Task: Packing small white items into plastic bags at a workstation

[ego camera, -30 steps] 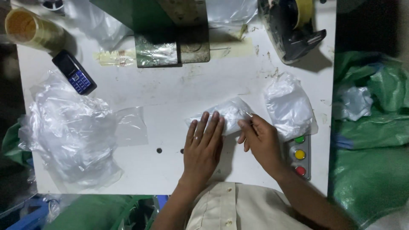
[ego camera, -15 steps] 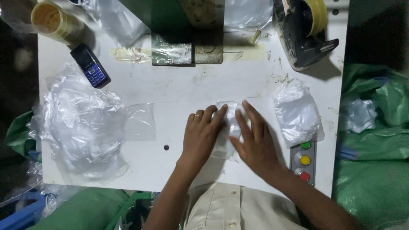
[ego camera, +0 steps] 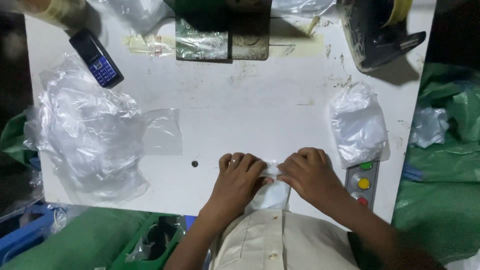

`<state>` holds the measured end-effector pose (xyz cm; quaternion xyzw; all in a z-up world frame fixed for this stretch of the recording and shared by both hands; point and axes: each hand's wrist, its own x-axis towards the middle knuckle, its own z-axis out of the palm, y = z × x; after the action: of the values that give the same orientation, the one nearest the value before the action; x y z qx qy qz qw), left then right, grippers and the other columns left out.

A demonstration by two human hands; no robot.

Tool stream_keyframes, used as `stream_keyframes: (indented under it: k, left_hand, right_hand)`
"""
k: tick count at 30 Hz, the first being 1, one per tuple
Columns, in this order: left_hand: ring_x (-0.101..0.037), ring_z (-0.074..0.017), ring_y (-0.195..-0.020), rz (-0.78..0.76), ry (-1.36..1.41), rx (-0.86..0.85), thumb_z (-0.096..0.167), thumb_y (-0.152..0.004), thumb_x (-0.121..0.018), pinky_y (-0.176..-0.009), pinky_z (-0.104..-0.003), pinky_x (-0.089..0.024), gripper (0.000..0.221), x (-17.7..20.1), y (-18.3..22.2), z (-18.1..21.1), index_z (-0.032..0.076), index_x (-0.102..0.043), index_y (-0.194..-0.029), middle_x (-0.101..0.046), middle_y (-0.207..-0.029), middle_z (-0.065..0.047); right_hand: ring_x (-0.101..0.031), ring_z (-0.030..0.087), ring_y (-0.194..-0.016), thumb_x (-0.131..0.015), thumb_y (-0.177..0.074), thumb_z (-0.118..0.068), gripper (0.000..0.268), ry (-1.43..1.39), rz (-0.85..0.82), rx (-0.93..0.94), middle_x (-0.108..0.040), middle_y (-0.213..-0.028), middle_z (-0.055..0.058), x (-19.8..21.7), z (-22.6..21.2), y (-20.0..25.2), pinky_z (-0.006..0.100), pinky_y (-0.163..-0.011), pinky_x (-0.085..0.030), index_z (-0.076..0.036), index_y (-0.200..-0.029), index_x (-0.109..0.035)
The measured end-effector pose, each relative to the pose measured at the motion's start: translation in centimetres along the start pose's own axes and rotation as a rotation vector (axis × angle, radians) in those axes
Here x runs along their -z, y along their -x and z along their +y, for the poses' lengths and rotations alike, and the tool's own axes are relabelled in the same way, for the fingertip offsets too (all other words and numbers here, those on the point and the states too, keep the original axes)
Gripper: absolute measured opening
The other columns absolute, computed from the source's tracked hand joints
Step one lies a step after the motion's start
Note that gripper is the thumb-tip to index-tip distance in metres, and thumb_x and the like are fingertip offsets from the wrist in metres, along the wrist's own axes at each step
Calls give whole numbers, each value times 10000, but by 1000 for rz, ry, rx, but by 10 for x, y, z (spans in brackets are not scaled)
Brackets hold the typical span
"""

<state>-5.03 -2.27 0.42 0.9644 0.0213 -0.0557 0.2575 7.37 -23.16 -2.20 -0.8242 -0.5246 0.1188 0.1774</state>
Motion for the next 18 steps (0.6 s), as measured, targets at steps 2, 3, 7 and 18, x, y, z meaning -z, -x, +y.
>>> stream_keyframes:
  k: [2,3,7,18]
  left_hand:
    - [-560,-308,-1077,74,-52,10,382,-971,-652,-969,-488,-340,199,-9,4,0,215,-629,-1077,-605,-1053,-45]
    - [-537,-309,-1096,154,-114,-3,361,-962,-663,-953,-469,-343,150,-12,3,-3,224,-638,-1018,-588,-1092,-50]
    - [-569,-300,-1040,280,-149,102,369,-975,-659,-917,-478,-351,141,-8,-10,-17,242,-651,-1034,-592,-1026,-42]
    - [-633,-311,-996,117,128,100,399,-959,-659,-1020,-545,-321,415,2,8,-6,195,-594,-1314,-663,-892,-67]
  right_hand:
    - [-527,253,-1105,-552,-1024,-477,318,-5,25,40,-608,-1067,-58,-8,4,-1,435,-907,-432,-218,-1163,-674]
    - [-536,275,-1153,-580,-1013,-461,303,1,72,70,-584,-1166,-37,-12,8,-4,426,-894,-468,-203,-1149,-660]
    - [-416,381,-1404,-702,-900,-465,790,113,326,181,-429,-1532,157,-1,-27,-10,443,-1054,-472,-121,-1540,-391]
    - [-516,203,-1045,-702,-913,-478,575,-14,239,58,-603,-1089,-110,-29,-1,1,407,-882,-433,-197,-1401,-587]
